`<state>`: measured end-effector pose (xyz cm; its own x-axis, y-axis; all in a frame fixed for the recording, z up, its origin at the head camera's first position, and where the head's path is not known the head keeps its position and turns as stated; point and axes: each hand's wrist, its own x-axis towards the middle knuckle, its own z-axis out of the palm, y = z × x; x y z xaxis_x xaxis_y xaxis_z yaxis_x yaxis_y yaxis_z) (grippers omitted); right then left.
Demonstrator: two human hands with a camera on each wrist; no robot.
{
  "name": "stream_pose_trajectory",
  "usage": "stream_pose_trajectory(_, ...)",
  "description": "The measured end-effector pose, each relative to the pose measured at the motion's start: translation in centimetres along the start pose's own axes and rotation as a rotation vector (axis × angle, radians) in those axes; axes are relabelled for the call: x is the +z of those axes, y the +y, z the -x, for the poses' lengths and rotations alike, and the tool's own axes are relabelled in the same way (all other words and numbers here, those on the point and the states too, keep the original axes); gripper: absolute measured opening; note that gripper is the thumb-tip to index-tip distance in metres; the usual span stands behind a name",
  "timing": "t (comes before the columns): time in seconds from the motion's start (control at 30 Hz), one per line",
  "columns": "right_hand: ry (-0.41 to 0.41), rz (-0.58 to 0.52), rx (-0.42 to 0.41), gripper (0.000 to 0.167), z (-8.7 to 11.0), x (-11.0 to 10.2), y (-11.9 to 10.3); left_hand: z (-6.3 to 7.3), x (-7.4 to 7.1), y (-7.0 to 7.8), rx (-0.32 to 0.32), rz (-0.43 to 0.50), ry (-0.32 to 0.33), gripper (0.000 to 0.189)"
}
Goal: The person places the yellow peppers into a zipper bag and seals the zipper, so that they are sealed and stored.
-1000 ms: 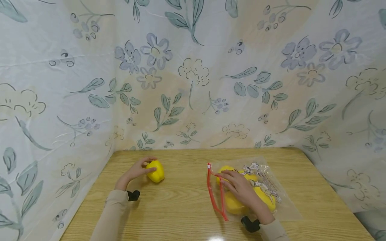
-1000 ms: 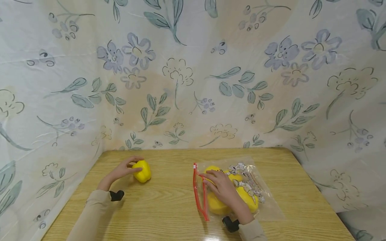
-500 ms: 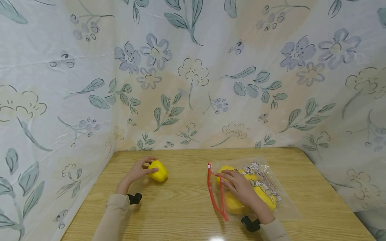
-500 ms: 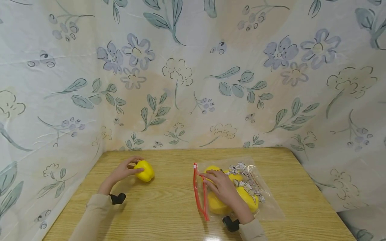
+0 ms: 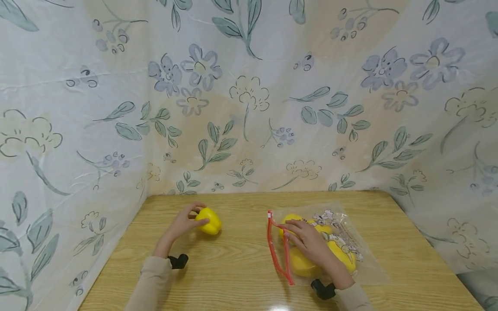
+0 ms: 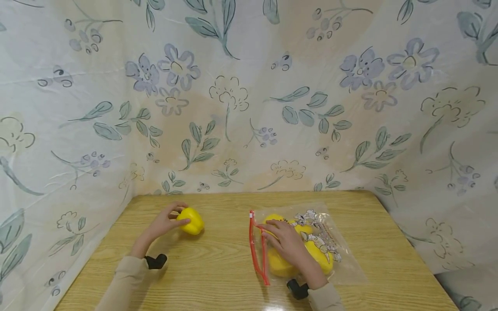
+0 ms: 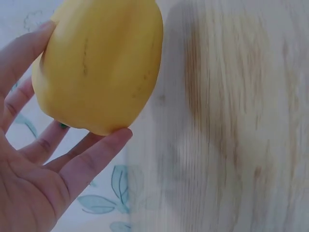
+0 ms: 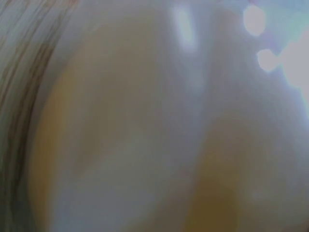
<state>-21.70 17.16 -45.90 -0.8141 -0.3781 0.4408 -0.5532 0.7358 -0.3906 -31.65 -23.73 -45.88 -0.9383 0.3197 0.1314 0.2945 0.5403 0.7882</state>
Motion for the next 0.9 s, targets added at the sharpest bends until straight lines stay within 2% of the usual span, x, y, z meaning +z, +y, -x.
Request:
stream_pose_trajectory(0.5,0.010,-0.002,0.002,0.029,0.1,0.2,0.0,0.5,3.1,1.8,0.003,0.070,0.064,0.049)
stream_pose_trajectory(0.77,0.003,-0.003,0.022,0.029,0.0,0.2,-0.1,0.9,4.7,3.6,-0.029,0.080,0.094,0.049)
stream_pose_trajectory(0.9,-0.001,-0.013,0.031,0.029,0.0,0.3,-0.1,1.0,5.6,4.2,-0.032,0.125,0.116,0.048)
